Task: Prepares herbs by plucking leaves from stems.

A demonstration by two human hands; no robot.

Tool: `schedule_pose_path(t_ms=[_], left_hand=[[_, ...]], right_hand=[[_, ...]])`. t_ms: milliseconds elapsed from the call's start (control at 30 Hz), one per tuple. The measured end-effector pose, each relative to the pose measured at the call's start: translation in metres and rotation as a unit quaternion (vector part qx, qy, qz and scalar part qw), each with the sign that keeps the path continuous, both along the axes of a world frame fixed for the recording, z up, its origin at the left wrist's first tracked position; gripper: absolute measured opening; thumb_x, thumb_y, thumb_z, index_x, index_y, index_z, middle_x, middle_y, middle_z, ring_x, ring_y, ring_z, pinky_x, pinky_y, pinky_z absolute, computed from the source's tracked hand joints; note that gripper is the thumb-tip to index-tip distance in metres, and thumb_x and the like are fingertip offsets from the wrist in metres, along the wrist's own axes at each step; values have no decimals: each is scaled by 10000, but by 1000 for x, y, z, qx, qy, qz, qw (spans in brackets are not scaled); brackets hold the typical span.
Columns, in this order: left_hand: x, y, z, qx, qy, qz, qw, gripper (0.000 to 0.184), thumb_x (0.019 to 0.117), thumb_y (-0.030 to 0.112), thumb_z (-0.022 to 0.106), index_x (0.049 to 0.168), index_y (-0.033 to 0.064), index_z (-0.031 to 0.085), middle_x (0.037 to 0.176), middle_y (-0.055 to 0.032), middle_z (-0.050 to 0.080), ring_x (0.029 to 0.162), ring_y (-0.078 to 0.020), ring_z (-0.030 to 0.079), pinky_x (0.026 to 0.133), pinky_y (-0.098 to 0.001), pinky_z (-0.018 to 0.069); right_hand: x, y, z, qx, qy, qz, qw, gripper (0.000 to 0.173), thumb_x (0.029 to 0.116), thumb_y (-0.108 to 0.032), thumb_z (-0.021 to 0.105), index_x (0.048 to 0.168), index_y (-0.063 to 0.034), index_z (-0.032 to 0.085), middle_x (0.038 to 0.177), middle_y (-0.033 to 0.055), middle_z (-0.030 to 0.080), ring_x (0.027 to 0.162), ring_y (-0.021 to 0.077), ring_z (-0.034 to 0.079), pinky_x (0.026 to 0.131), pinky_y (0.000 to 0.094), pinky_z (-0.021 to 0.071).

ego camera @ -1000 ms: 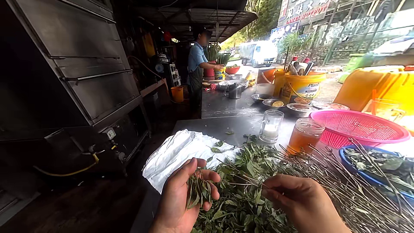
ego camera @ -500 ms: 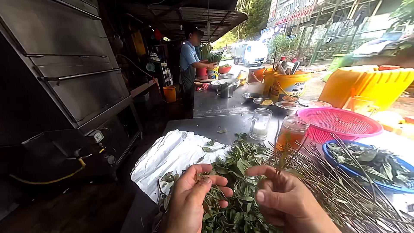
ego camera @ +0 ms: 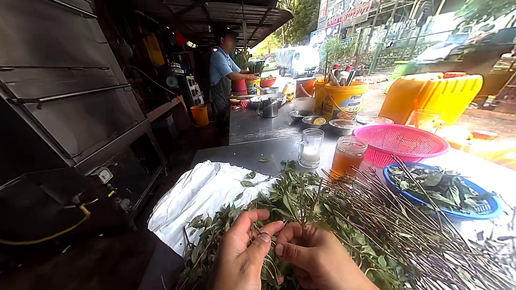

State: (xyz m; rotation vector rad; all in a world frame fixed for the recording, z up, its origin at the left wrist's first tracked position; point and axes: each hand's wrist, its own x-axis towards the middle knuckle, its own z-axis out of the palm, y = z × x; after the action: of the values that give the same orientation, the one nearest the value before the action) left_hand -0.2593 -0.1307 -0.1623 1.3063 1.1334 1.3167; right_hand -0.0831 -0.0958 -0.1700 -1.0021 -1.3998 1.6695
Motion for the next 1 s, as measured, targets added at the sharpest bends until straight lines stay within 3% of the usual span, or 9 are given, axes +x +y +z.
schedule_pose_path(t_ms=[67,167,333,467,700,767,800,900,1000], left_hand=[[-2,0,-2,16,47,-6,999,378,981,-27,460,1349,31,528,1194,-76,744,967,-206,756,689,-350,652],[-3,0,-1,22,88,-8,996,425,970,-42,503,1384,51,529,1089,-64,744,847,-196,756,632,-362,662],[-3,2,-4,44,62,-32,997,491,970,-72,485,1451,28,481,1406,-85,615,1015,-196,743,822,-357,663],[-4,1,-1,46,18,-39,998,552,995,-32,407,1543,33,376,1269,-121,722,997,-258,758,641,-358,656],[0,2,-6,91,77,-30,992,611,977,-72,463,1569,9,336,1364,-107,671,1068,-204,741,865,-330,643],[2,0,-8,107,120,-14,987,593,965,-82,502,1538,-5,374,1195,-80,749,981,-170,759,834,-314,646],[3,-2,-7,111,151,1,982,579,963,-66,526,1524,16,406,1089,-45,765,874,-140,755,735,-295,647],[5,-3,-10,141,231,17,963,572,940,-23,575,1498,58,477,812,6,680,629,-115,671,558,-309,614],[1,-3,-8,135,233,-35,962,576,917,-52,561,1475,74,493,757,6,653,571,-128,648,508,-316,601]], right_hand=[[4,2,1,-24,47,16,998,57,905,-113,699,858,-121,668,582,-16,539,407,36,399,378,207,329],[9,5,3,-23,65,16,998,64,915,-101,685,853,-108,670,686,45,681,416,22,442,375,186,327],[6,5,5,7,-42,-46,998,150,827,-218,820,811,-141,692,598,-21,585,423,49,442,395,219,355],[10,8,5,-10,-89,-35,995,173,839,-300,814,847,-152,726,585,-31,555,416,57,419,399,231,356],[6,2,9,-23,-3,11,1000,68,924,-132,723,858,-119,736,682,-18,667,448,14,465,416,186,380],[5,2,5,28,10,-6,1000,77,906,-110,727,838,-116,762,702,-23,700,493,2,524,450,177,417],[5,3,1,71,3,-16,997,88,890,-114,731,813,-119,772,688,-35,701,521,-3,554,474,181,437],[4,5,-6,155,-15,-25,987,126,856,-128,740,730,-134,742,614,-58,636,536,2,549,483,210,426],[4,5,-5,127,-3,-11,992,152,838,-92,720,694,-140,714,598,-49,639,471,-1,490,429,202,361]])
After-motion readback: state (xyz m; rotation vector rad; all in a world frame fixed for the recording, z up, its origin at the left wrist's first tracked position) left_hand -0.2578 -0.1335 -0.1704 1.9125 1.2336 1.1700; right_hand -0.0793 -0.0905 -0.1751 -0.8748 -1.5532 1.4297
